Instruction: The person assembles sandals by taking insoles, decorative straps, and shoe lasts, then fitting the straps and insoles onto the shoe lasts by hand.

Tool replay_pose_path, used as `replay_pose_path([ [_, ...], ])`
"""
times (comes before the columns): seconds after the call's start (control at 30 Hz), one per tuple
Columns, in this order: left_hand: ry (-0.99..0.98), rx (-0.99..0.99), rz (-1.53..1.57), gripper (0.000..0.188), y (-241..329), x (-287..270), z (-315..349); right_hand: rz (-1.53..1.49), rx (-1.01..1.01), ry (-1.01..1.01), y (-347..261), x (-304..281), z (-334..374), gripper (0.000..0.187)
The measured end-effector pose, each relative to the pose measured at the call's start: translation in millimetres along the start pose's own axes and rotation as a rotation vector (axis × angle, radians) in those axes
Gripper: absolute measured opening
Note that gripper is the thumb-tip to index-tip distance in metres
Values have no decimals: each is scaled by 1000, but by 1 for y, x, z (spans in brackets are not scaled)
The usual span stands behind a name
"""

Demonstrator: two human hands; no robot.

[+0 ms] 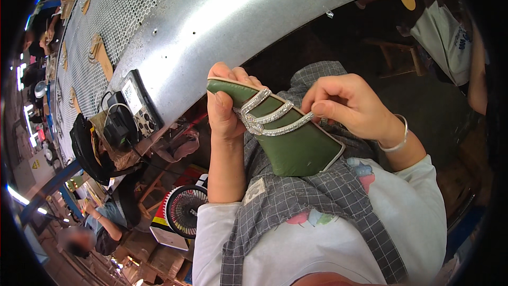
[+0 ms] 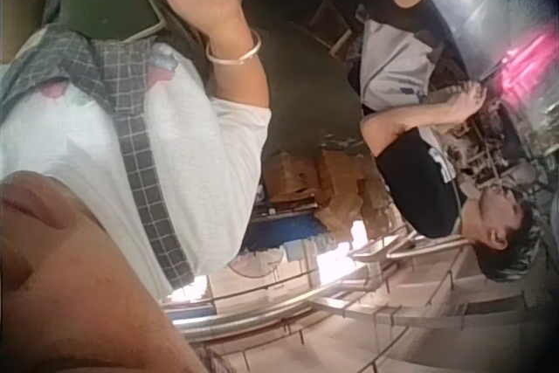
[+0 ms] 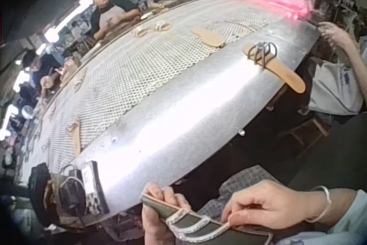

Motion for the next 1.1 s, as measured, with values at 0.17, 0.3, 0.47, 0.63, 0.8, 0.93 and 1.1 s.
replay_pose_path([
  [0.17,-149,134,189,40,-18,5,-15,-544,82,-295,63,19,-20,26],
  [0.3,-192,153,159,39,-11,10,-17,-872,215,-278,70,21,-20,34],
  [0.47,508,16,-228,35,38,1,-4,325,-35,278,9,-14,-8,31],
  [0.63,645,245,-389,24,61,29,-51,1165,-180,429,-17,27,-21,81],
  [0.8,325,133,-324,30,84,62,-70,819,-379,306,-21,-11,-41,83],
  [0.93,132,54,-646,87,45,61,-67,-177,-340,49,-25,4,-39,86],
  [1.1,109,342,-246,56,98,-13,-132,-387,-152,-105,-7,-11,-14,80],
])
Point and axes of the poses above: each hand's wrist, its own z-axis away from the middle knuckle, its own x-axis out of the palm, y = z × x, the point moved 1 cm from there along -z, towards the middle knuckle, and after that the axes turned 12 degrees about -y, right-handed, at the moved point
